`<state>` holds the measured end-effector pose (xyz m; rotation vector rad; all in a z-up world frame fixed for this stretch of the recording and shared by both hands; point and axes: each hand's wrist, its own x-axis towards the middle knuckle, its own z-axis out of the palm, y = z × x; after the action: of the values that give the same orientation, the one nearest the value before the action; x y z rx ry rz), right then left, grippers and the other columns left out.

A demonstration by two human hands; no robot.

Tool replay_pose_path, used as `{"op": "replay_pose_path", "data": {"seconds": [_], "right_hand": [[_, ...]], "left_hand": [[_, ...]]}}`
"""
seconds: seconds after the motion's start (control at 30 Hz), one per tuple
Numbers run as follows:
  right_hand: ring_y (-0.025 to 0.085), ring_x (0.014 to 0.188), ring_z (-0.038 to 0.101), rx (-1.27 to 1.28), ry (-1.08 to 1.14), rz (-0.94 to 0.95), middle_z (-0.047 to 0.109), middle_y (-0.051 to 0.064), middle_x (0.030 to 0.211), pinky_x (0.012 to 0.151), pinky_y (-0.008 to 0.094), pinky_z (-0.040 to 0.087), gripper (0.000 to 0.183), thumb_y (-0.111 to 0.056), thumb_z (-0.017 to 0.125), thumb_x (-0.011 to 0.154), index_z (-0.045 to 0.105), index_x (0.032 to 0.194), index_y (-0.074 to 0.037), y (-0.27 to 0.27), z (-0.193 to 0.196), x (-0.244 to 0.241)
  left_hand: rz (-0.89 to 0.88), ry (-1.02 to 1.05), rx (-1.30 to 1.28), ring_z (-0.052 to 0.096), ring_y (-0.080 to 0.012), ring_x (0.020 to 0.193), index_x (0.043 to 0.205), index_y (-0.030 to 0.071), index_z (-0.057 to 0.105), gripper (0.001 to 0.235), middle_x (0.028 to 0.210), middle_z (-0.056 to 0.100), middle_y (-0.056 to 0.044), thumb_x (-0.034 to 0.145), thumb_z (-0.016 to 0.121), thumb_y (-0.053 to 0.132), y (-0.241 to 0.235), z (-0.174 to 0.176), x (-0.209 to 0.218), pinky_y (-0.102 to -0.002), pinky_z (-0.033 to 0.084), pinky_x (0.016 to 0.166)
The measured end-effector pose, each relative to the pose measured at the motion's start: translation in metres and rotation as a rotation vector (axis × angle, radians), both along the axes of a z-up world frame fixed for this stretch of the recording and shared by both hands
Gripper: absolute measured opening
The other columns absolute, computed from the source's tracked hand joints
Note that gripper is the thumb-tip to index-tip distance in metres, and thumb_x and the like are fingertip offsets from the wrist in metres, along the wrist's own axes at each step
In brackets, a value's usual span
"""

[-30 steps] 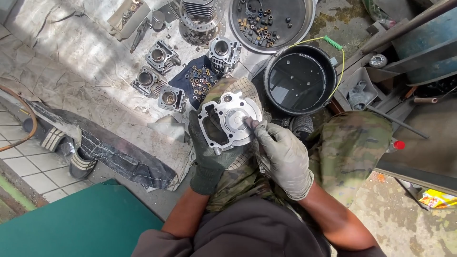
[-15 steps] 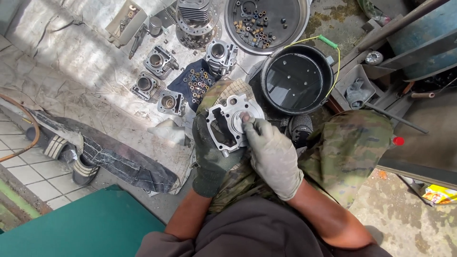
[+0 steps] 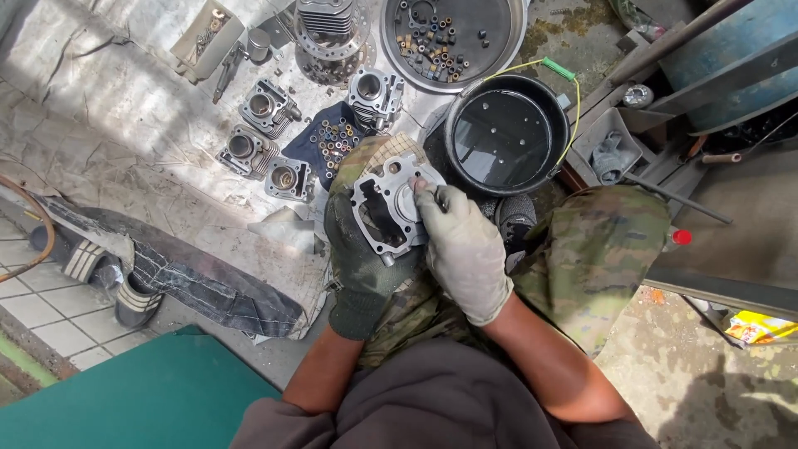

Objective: Sanding the gasket mating surface of a motorcycle engine component to remove residue and prepare it for assembly.

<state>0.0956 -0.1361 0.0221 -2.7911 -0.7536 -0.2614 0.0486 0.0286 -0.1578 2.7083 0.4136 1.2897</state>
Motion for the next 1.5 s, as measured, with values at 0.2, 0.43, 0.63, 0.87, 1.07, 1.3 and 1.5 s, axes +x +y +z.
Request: {"op": "replay_pose_path", "data": {"seconds": [0.2,0.43,0.63,0.87,1.07,1.3,1.5], "right_hand": [[0.031,0.080,0.068,-0.004,-0.031,0.039,0.057,0.010,0.109,0.058,0.042,0.057,0.053,-0.012,0.052,0.088,0.055,0.141,-0.014,-0.003,-0.010,-0.019],[0.030,0.104,0.073,0.980,0.474,-0.194,0.071,0.010,0.105,0.091,0.038,0.056,0.019,-0.016,0.077,0.092,0.079,0.111,-0.013,-0.010,0.004,0.022],[0.023,0.095,0.070,1.140,0.469,-0.186,0.071,0.011,0.096,0.089,0.035,0.054,0.012,-0.015,0.082,0.088,0.079,0.097,-0.008,-0.006,-0.005,0.021],[0.035,0.105,0.073,0.902,0.217,-0.098,0.074,0.013,0.103,0.091,0.043,0.056,0.030,-0.013,0.087,0.082,0.077,0.110,-0.007,0.001,-0.012,0.005],[0.019,0.088,0.070,0.990,0.401,-0.258,0.075,0.009,0.099,0.078,0.035,0.058,0.028,-0.016,0.089,0.080,0.078,0.106,-0.011,-0.010,-0.020,0.012],[0.018,0.082,0.068,1.177,0.578,-0.342,0.073,0.020,0.107,0.066,0.033,0.063,0.026,-0.008,0.071,0.096,0.072,0.121,-0.003,-0.011,-0.026,0.010],[0.013,0.055,0.067,1.135,0.669,-0.336,0.073,0.011,0.085,0.047,0.024,0.059,0.024,-0.009,0.056,0.103,0.065,0.125,-0.007,-0.016,-0.045,0.013]], "left_hand": [[-0.039,-0.042,-0.006,0.064,-0.0393,0.119,0.140,0.002,0.059,0.074,0.131,0.060,-0.025,0.096,0.052,0.062,0.032,-0.036,-0.002,-0.049,0.057,0.096],[-0.067,-0.057,-0.036,0.064,-0.0393,0.119,0.141,0.001,0.058,0.075,0.132,0.059,-0.026,0.096,0.053,0.061,0.040,-0.035,-0.009,-0.049,0.057,0.097],[-0.070,-0.064,-0.073,0.063,-0.0392,0.120,0.141,0.001,0.057,0.076,0.132,0.059,-0.026,0.095,0.053,0.061,0.038,-0.041,-0.025,-0.049,0.057,0.098],[-0.096,-0.072,-0.094,0.063,-0.0392,0.120,0.142,0.000,0.056,0.077,0.132,0.058,-0.026,0.095,0.053,0.061,0.044,-0.042,-0.033,-0.048,0.056,0.098],[-0.130,-0.086,-0.112,0.062,-0.0391,0.121,0.143,0.000,0.055,0.077,0.132,0.058,-0.026,0.095,0.053,0.060,0.048,-0.038,-0.030,-0.048,0.056,0.099],[-0.163,-0.084,-0.123,0.062,-0.0391,0.121,0.143,-0.001,0.054,0.078,0.133,0.057,-0.026,0.094,0.053,0.060,0.051,-0.032,-0.040,-0.048,0.055,0.100],[-0.187,-0.084,-0.131,0.061,-0.0390,0.122,0.144,-0.001,0.053,0.079,0.133,0.056,-0.027,0.094,0.053,0.060,0.055,-0.026,-0.048,-0.047,0.055,0.100]]}}
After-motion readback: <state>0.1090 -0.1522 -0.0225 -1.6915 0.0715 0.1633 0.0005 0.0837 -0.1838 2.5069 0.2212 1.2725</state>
